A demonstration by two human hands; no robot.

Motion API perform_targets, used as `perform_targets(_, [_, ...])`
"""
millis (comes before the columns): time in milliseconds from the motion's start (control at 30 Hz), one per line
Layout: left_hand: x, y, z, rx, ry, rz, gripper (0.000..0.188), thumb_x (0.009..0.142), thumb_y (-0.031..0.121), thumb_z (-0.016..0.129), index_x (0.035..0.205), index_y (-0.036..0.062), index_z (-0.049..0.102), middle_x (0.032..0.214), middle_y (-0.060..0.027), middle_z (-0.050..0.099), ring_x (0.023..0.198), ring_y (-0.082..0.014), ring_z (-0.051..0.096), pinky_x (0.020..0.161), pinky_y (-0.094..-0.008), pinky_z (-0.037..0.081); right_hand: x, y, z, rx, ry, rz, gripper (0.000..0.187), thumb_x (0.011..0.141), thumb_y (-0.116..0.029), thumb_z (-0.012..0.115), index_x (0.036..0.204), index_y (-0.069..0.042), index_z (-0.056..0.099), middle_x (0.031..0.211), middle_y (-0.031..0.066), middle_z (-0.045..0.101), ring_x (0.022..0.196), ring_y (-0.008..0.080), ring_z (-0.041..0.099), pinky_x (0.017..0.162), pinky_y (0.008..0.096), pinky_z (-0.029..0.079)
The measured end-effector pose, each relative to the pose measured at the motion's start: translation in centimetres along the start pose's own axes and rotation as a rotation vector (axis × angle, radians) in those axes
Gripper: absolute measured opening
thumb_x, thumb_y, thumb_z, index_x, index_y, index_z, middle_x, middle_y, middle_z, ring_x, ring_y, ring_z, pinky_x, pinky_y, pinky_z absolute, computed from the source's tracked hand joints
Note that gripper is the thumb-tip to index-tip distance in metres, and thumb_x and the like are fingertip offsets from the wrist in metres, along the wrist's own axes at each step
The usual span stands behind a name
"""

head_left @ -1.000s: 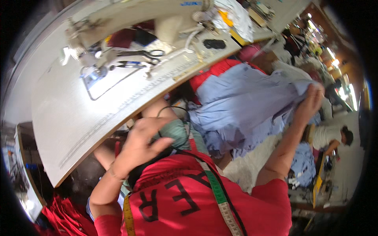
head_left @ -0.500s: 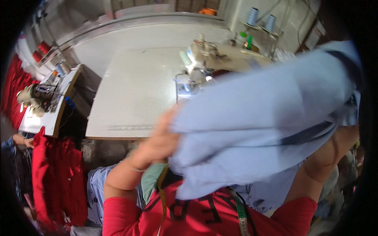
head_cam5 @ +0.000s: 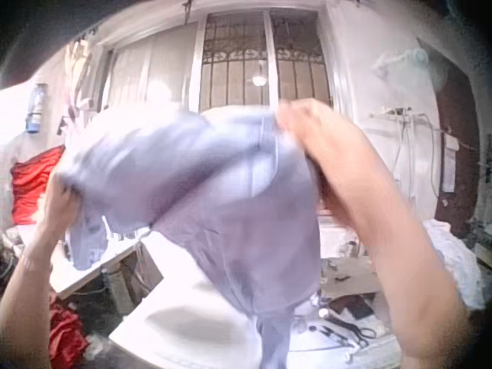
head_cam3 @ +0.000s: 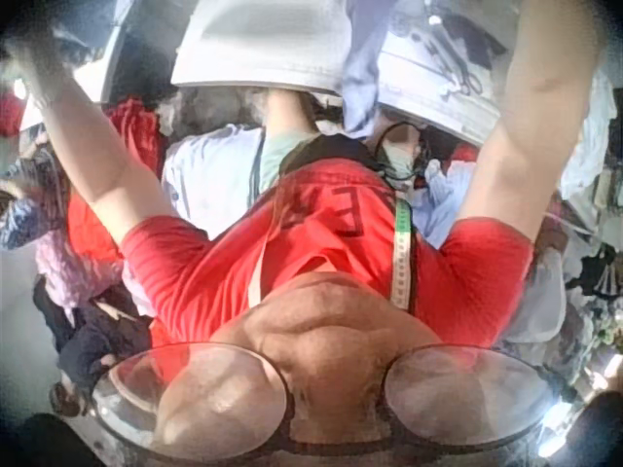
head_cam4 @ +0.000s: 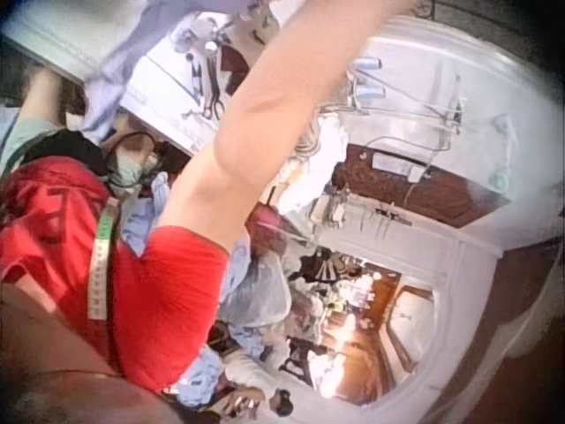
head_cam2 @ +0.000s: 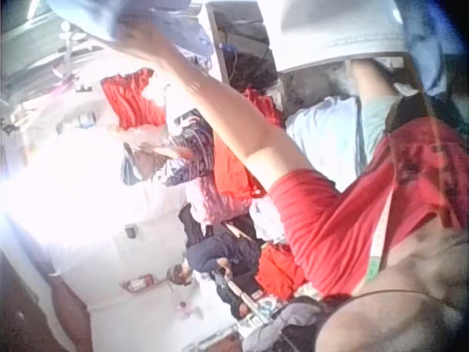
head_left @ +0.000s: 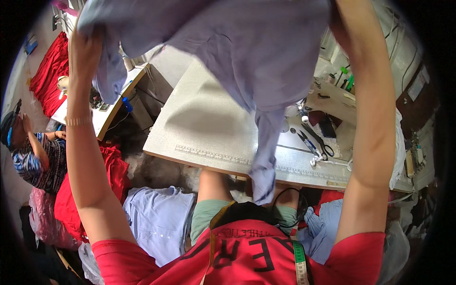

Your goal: The person picks up a light-colored button-down shirt, positions the collar area under the needle of an industrial sewing machine, and sews a section of the garment using a trimmer tool to cut threads.

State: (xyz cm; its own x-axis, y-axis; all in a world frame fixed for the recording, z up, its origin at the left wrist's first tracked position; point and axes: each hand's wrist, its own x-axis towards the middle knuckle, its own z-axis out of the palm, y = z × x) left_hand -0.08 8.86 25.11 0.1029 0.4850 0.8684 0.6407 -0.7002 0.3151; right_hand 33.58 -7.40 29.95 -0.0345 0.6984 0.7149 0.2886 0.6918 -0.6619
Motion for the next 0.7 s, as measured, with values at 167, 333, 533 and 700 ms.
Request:
perform_targets(167, [-16.7,-5.6,0.9,0.173,-0.516,0.108,0.061,0.061,-0.001,0.066,0.120,0.0084,0.053,0.120,-0.0147,0.056,0.116,-0.0321,0.048,0.101,-0.0426,0.033,-15.8,6.1,5.9,-0.118,-0.511,0.344,0.031,0.083,-0.020,0.066,0.103,-0.003,0.049,0.095,0.0106,0.058,0.089,0.0223,0.059,0.077,0.0336,0.045])
perform_targets(333, [-27.1,-4.7,4.6,0.242,-1.073,-0.032,0.068,0.063,-0.009,0.055,0.128,0.0125,0.049,0.137,-0.0091,0.043,0.129,-0.0266,0.036,0.107,-0.0489,0.023,-22.4,14.4,7.9,-0.112,-0.812,0.545,0.022,0.082,-0.020,0.066,0.095,-0.004,0.057,0.094,0.0128,0.055,0.086,0.0275,0.057,0.072,0.0324,0.045])
perform_targets(533, [-26.1,-2.7,3.4,0.179,-1.157,-0.156,0.066,0.067,-0.009,0.052,0.129,0.0125,0.046,0.138,-0.0072,0.040,0.129,-0.0252,0.035,0.107,-0.0498,0.023,-23.0,20.0,9.3,-0.495,-0.417,0.228,0.028,0.080,-0.020,0.064,0.102,-0.004,0.058,0.103,0.0109,0.057,0.095,0.0308,0.054,0.079,0.0374,0.044])
perform_targets(700, [-25.6,0.8,6.1,-0.408,-1.068,-0.197,0.040,0.077,0.000,0.061,0.116,0.0005,0.054,0.121,-0.0144,0.053,0.108,-0.0320,0.053,0.092,-0.0345,0.044,-24.3,20.5,9.2,-0.590,-0.427,0.227,0.031,0.079,-0.019,0.063,0.105,-0.004,0.058,0.103,0.0086,0.057,0.096,0.0298,0.053,0.084,0.0388,0.043])
